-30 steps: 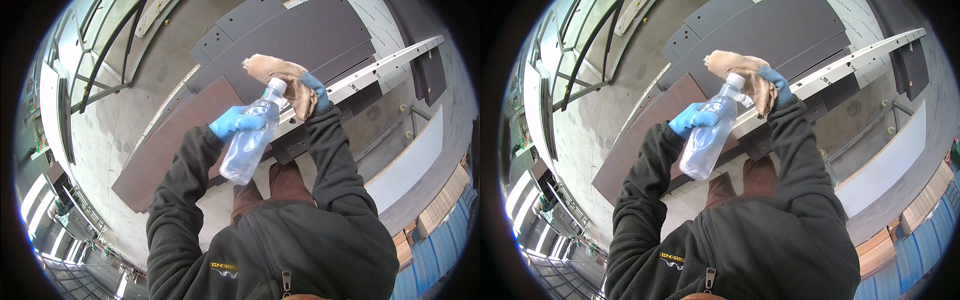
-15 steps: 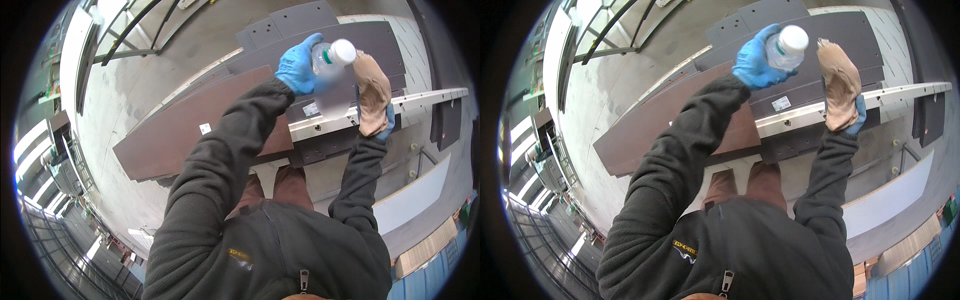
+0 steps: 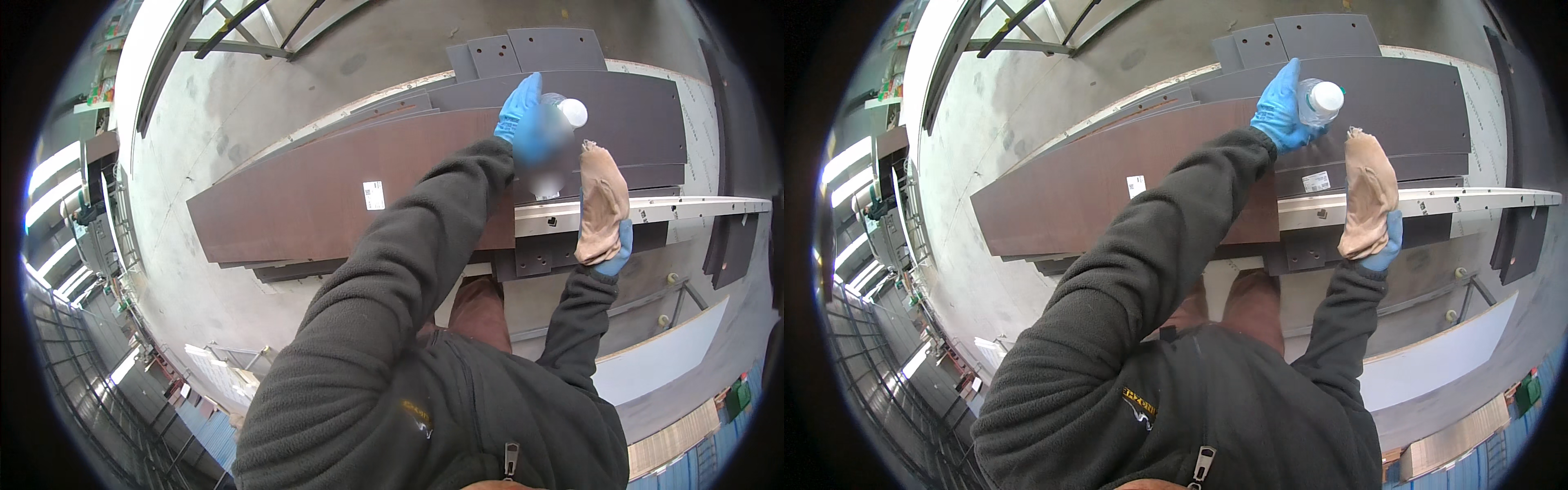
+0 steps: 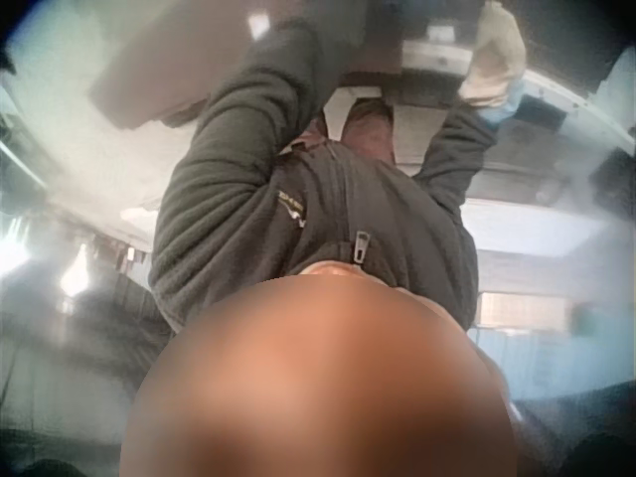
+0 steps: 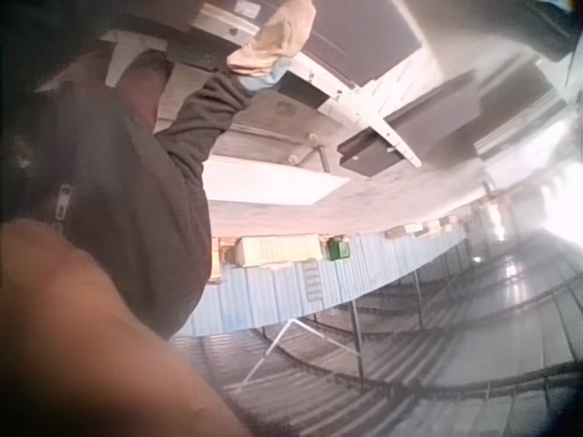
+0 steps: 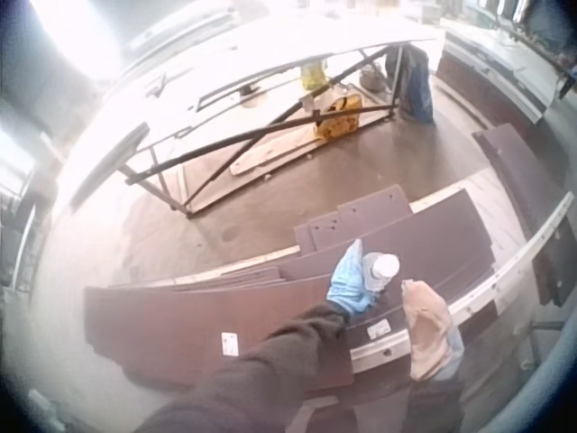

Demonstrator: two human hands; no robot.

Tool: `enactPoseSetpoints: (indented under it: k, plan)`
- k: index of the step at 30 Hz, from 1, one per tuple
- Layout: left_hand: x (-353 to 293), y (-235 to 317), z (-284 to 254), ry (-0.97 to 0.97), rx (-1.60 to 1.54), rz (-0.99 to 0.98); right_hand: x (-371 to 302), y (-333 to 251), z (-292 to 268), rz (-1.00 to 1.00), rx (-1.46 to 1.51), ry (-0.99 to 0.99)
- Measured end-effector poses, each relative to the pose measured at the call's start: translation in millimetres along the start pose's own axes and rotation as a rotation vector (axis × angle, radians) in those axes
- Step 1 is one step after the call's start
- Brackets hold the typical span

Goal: The person wipes the surfaces of several large flat panels with a cloth, occasionally using a water bottle to moisten the cloth. They handle each panel one at a time, wiping both sides and placing them on a nearby rack.

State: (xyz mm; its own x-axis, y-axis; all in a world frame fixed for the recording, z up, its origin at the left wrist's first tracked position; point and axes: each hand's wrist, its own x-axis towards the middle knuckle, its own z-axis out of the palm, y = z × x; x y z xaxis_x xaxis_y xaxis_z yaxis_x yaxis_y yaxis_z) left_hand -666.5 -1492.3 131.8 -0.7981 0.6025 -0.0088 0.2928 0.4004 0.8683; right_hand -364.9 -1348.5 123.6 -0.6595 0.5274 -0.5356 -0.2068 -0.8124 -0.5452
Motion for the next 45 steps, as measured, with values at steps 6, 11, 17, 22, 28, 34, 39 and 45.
enactPoseSetpoints:
  k: [6, 11, 17, 22, 28, 34, 39, 45]
  plan:
    - [-116.5, -35.5, -127.5, 0.239, 0.134, 0.245, -33.3, 52.4, 52.9, 0.117, -0.044, -0.412]
    - [-298.0, -157.8, -331.8, 0.659, 0.863, -0.675, -40.9, 169.8, 144.7, -0.752, -1.281, -0.156]
    - [-417.2, -251.9, -393.0, 0.535, 0.908, -1.041, -26.0, 300.9, 285.3, -0.739, -1.832, -0.216]
    - [-421.6, -258.9, -387.4, 0.572, 0.913, -0.999, -83.4, 466.1, 399.6, -0.845, -2.329, -0.878]
    - [-417.2, -250.5, -389.6, 0.584, 0.884, -0.999, -57.0, 491.6, 379.3, -1.229, -1.888, -1.051]
    - [-417.5, -250.0, -388.1, 0.623, 0.920, -0.933, 20.0, 282.3, 302.4, -1.049, -1.937, -0.549]
    - [-415.9, -252.1, -389.1, 0.584, 0.908, -1.002, -76.6, 239.0, 198.1, -1.179, -2.050, -0.828]
    - [-420.3, -258.8, -389.7, 0.584, 0.913, -0.997, -0.4, 218.0, 216.9, -1.146, -2.104, -0.484]
